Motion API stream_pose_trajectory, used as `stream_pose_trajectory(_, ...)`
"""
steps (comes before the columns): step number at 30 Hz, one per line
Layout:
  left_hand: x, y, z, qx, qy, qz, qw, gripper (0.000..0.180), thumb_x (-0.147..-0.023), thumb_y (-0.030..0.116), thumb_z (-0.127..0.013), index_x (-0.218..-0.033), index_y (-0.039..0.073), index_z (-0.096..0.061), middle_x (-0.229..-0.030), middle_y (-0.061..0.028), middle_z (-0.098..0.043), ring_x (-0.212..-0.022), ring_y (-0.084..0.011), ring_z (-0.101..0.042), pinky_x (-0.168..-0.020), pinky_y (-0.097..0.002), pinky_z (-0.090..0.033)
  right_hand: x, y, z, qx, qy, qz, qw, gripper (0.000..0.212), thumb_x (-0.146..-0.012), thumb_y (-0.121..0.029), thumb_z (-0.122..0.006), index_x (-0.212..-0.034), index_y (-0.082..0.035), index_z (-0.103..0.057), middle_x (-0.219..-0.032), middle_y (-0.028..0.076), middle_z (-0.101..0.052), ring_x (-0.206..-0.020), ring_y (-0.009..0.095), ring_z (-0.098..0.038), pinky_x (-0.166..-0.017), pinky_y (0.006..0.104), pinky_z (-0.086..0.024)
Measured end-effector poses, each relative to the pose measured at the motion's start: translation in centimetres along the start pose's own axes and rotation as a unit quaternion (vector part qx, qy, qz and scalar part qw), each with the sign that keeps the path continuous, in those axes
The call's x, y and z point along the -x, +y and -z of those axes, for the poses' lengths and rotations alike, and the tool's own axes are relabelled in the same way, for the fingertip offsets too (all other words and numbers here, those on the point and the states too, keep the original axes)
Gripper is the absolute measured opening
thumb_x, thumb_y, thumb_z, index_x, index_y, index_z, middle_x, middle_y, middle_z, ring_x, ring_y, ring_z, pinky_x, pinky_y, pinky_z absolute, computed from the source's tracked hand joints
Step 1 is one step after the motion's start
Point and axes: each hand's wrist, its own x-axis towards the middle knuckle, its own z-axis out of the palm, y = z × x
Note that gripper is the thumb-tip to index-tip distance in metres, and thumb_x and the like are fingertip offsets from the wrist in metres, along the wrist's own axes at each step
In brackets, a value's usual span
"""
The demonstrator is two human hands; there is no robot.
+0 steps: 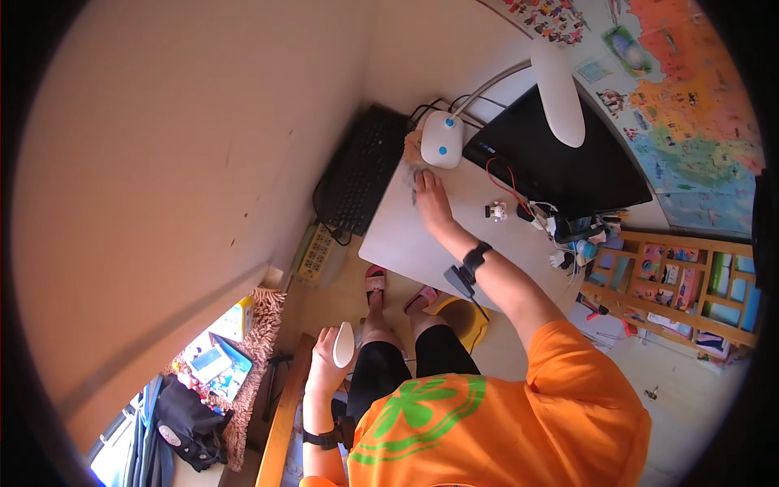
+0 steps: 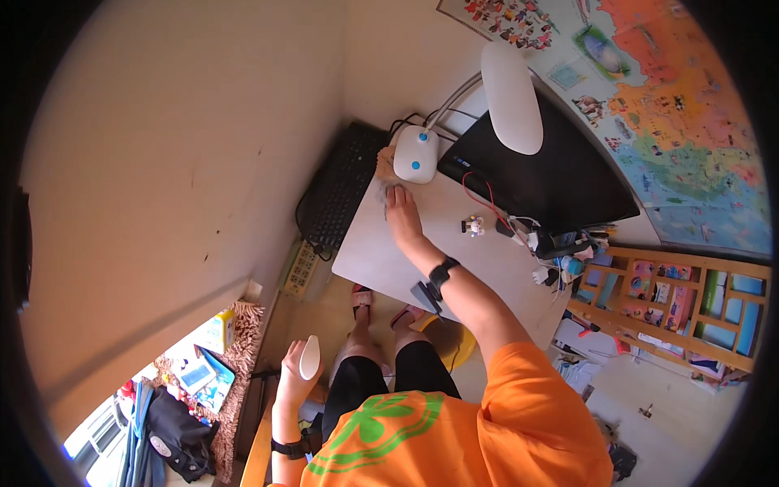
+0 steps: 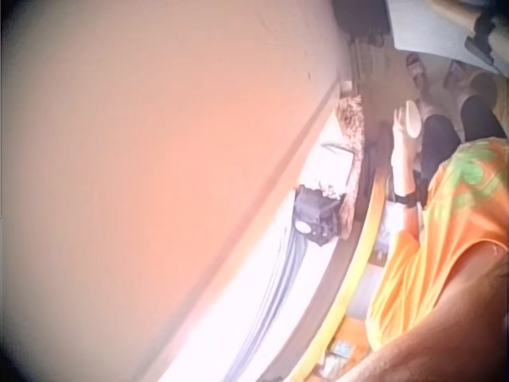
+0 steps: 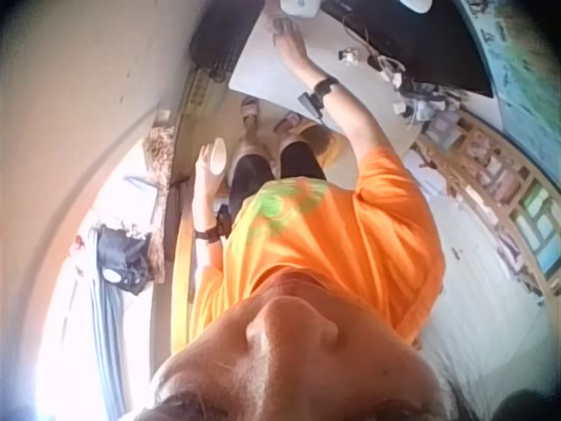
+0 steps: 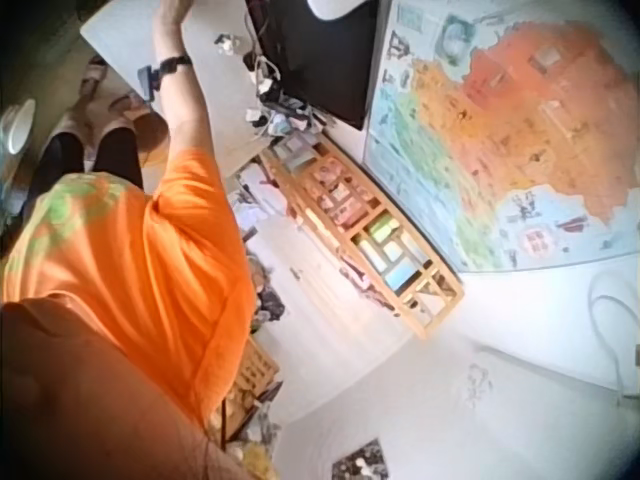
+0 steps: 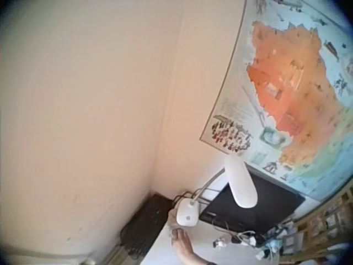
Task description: Wiping a desk and cabinet with a damp cloth.
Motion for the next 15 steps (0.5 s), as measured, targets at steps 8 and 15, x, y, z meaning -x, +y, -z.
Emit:
stream_pose_trajectory(8,-1.4,-0.6,0.1,-0.015,-0.025,-0.009,1.000,0.038,-0.072,0.000,-0.068,-0.109,-0.001,-0.058,-0.099,-0.0198,-0.059,-0.096,-0.0429,-0.057,-0.082,-0.0457,-0.051,-11.2,6.0,5.4,-0.059,0.046,0.008,0.997,0.036,-0.081,0.000,-0.054,-0.116,-0.002,-0.061,-0.121,0.013,-0.059,-0.113,0.031,-0.054,-0.099,0.0382,-0.045)
stream_pose_trajectory(15,-1.6,0.4,0.3,-0.019,-0.022,0.012,1.000,0.042,-0.070,0.001,-0.069,-0.111,-0.001,-0.058,-0.104,-0.0195,-0.059,-0.099,-0.0436,-0.057,-0.084,-0.0462,-0.050,-4.0,2.2,0.1,-0.156,0.080,-0.051,0.983,0.035,-0.081,0.001,-0.054,-0.115,-0.001,-0.062,-0.119,0.015,-0.060,-0.118,0.031,-0.054,-0.099,0.0364,-0.045)
